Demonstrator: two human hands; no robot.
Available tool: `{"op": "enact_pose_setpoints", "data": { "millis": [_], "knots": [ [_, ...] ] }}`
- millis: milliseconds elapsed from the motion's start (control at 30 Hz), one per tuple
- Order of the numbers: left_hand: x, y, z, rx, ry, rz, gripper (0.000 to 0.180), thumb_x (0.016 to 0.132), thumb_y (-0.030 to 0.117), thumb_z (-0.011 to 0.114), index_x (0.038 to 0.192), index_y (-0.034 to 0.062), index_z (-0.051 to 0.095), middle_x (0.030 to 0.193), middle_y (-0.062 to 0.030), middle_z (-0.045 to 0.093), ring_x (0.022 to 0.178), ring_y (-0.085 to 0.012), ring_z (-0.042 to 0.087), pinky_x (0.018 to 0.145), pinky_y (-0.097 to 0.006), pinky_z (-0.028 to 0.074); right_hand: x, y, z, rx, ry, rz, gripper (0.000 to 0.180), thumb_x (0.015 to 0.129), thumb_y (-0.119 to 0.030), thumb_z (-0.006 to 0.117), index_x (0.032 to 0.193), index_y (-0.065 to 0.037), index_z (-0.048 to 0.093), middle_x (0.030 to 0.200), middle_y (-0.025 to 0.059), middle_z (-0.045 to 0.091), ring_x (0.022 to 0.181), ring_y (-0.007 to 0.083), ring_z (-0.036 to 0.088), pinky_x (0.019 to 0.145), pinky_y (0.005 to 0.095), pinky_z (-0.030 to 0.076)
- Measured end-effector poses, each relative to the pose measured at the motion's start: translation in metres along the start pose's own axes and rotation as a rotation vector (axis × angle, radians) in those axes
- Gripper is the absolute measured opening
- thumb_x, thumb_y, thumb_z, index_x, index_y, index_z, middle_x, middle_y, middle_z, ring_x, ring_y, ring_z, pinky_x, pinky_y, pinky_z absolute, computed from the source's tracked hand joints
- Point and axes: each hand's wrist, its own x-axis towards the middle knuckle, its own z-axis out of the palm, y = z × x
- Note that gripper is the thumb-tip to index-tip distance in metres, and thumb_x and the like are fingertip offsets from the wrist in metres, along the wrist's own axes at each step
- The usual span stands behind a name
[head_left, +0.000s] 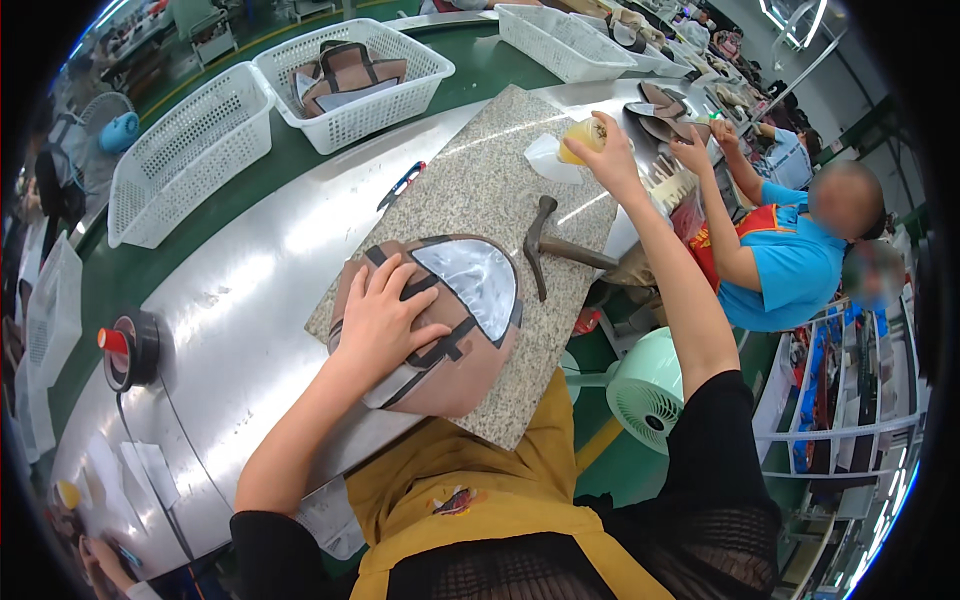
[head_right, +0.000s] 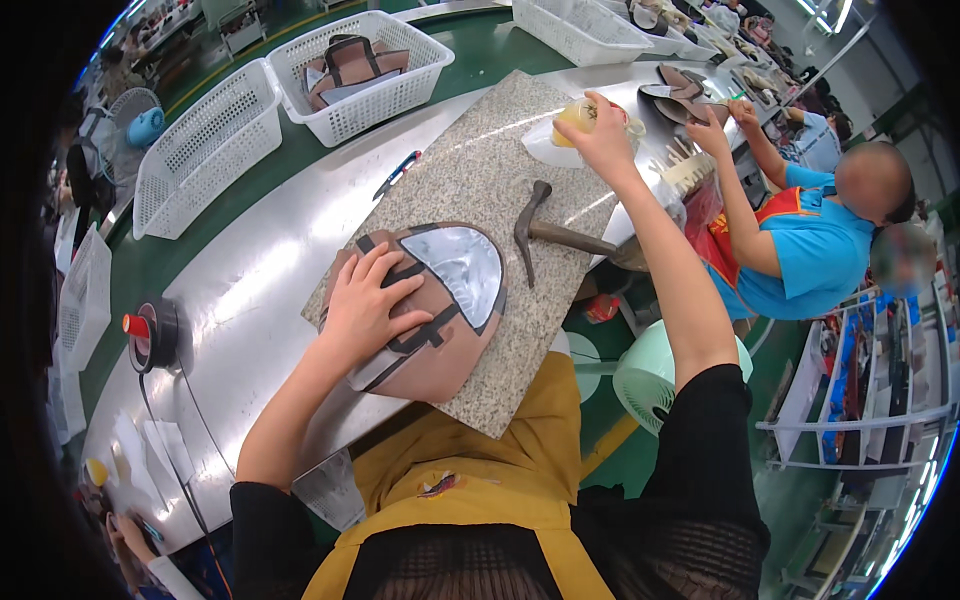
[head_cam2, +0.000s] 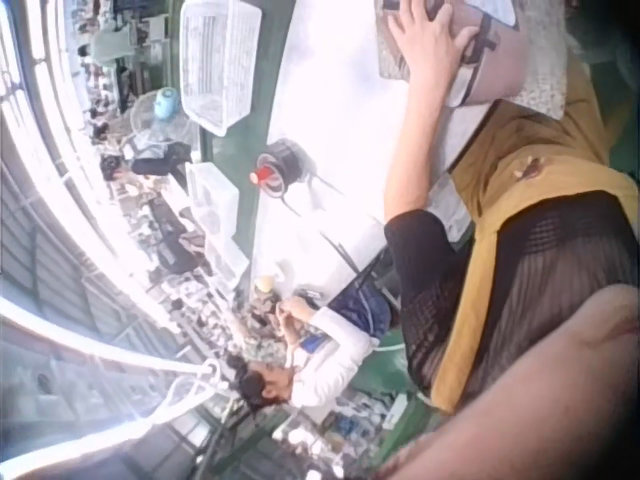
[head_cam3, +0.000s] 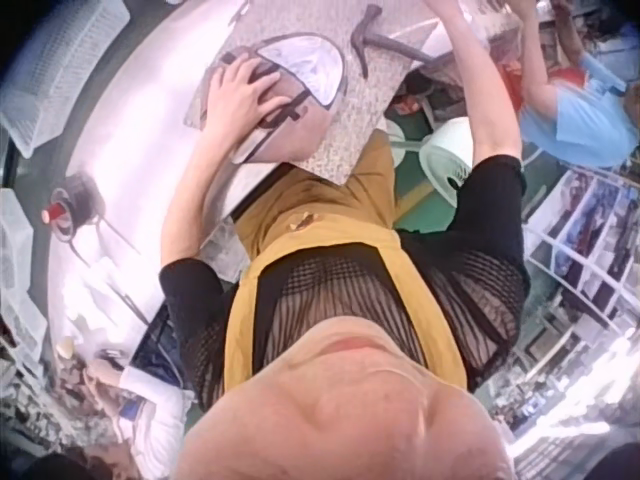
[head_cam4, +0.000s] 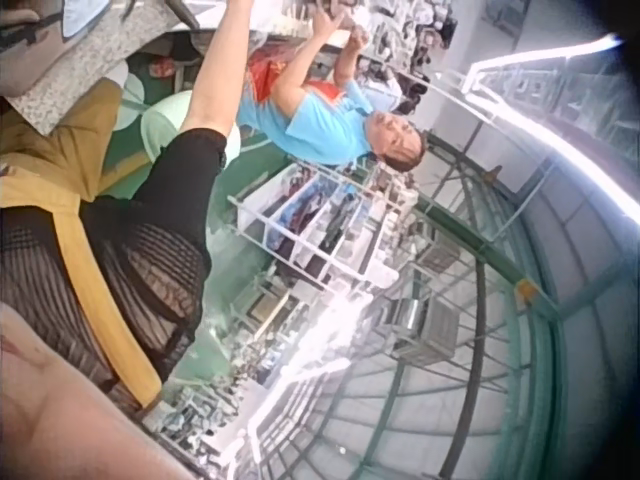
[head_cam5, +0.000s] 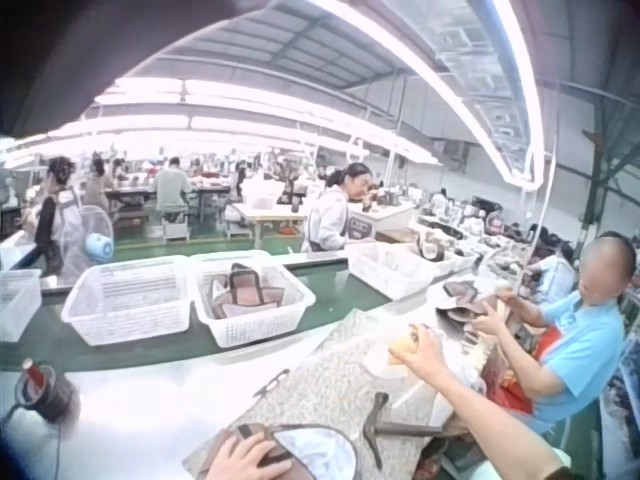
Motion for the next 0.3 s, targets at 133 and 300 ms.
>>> {"op": "enact_pose_setpoints", "data": {
  "millis": [133,300],
  "knots": [
    [0.005,0.002,-0.002,-0.002,-0.008,0.006,0.045,0.074,0.049,0.07,0.106,0.0174,0.07,0.126,-0.008,0.053,0.128,-0.0295,0.041,0.105,-0.052,0.032,0.018,0.033,0.024,-0.15,-0.021,0.034,0.079,0.071,-0.048,0.074,0.134,-0.009,0.044,0.117,0.0226,0.053,0.108,0.037,0.055,0.091,0.044,0.046],
    [0.003,0.001,0.0,-0.001,-0.072,-0.043,0.052,0.075,0.054,0.068,0.111,0.0171,0.068,0.13,-0.0121,0.05,0.131,-0.0301,0.038,0.107,-0.055,0.028,0.037,0.024,0.052,-0.229,-0.252,0.09,0.084,0.071,-0.051,0.073,0.138,-0.013,0.041,0.125,0.0216,0.049,0.113,0.0372,0.054,0.094,0.0469,0.045]
  ]
}}
